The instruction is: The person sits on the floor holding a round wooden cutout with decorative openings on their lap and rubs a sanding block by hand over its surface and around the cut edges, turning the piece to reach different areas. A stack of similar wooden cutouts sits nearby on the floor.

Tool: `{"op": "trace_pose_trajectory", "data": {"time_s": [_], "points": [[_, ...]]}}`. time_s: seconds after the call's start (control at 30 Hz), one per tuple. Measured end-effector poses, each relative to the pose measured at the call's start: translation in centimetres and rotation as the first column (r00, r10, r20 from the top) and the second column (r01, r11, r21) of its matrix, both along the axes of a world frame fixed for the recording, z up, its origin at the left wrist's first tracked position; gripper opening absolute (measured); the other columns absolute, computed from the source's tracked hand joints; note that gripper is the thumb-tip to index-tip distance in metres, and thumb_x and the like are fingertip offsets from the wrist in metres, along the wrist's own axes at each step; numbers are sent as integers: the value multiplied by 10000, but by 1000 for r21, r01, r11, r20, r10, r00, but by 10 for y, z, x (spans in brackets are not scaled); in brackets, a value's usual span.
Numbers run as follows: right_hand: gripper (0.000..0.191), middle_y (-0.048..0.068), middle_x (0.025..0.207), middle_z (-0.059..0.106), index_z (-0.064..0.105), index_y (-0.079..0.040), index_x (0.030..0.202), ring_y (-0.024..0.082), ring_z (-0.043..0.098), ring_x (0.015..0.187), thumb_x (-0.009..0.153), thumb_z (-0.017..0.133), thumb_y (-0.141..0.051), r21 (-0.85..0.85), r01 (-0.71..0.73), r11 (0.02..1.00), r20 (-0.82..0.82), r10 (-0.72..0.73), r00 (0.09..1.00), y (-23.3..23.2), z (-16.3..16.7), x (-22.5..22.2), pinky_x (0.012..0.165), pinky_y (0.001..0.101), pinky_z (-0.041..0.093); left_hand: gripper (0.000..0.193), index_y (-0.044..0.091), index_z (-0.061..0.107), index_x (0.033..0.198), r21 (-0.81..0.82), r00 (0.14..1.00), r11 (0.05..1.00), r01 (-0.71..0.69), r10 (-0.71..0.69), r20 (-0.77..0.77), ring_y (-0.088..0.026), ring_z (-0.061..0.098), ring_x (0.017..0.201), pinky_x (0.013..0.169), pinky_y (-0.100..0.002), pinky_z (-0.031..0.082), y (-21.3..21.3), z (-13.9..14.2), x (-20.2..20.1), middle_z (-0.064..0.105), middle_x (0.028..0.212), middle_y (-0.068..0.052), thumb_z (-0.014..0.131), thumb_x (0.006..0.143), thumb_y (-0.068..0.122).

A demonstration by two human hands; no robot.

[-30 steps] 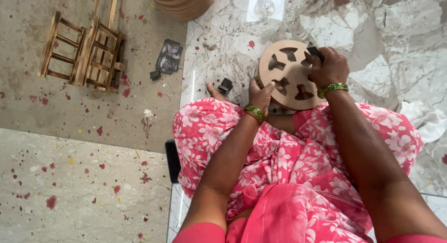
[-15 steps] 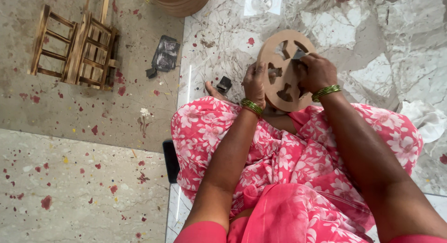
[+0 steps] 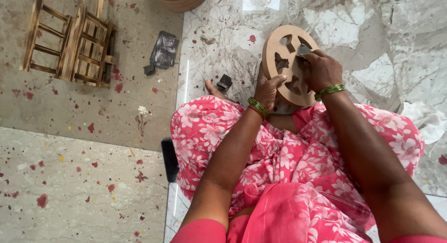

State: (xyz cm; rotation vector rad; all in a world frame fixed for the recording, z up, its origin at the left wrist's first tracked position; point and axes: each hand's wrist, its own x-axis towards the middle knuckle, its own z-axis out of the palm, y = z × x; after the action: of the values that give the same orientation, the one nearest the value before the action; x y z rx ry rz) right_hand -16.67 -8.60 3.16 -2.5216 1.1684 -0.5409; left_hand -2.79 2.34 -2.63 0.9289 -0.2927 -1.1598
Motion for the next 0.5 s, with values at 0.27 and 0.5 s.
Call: {"op": "trace_pose_trajectory", "data": {"time_s": [0.27, 0.5], "points": [[221, 49, 1108, 734, 790, -154, 1135, 275, 720, 943, 957, 660, -170, -13, -217, 976, 106, 217, 970, 10, 3, -2, 803, 408, 590, 536, 29, 552, 1367, 25, 999, 999, -33, 33, -12, -195, 670, 1031, 885, -352, 573, 0, -10, -1, 681, 1167, -82, 652, 848, -56], [213, 37, 1079, 734, 799, -167, 1139, 277, 718, 922, 979, 686, -248, -4, -2, 1000, -124, 1, 992, 1, -4, 2, 756, 425, 575, 526, 49, 565, 1341, 29, 997, 997, -75, 76, -33, -154, 668, 1051, 894, -318, 561, 0, -6, 1, 679, 1192, -42, 618, 828, -57]]}}
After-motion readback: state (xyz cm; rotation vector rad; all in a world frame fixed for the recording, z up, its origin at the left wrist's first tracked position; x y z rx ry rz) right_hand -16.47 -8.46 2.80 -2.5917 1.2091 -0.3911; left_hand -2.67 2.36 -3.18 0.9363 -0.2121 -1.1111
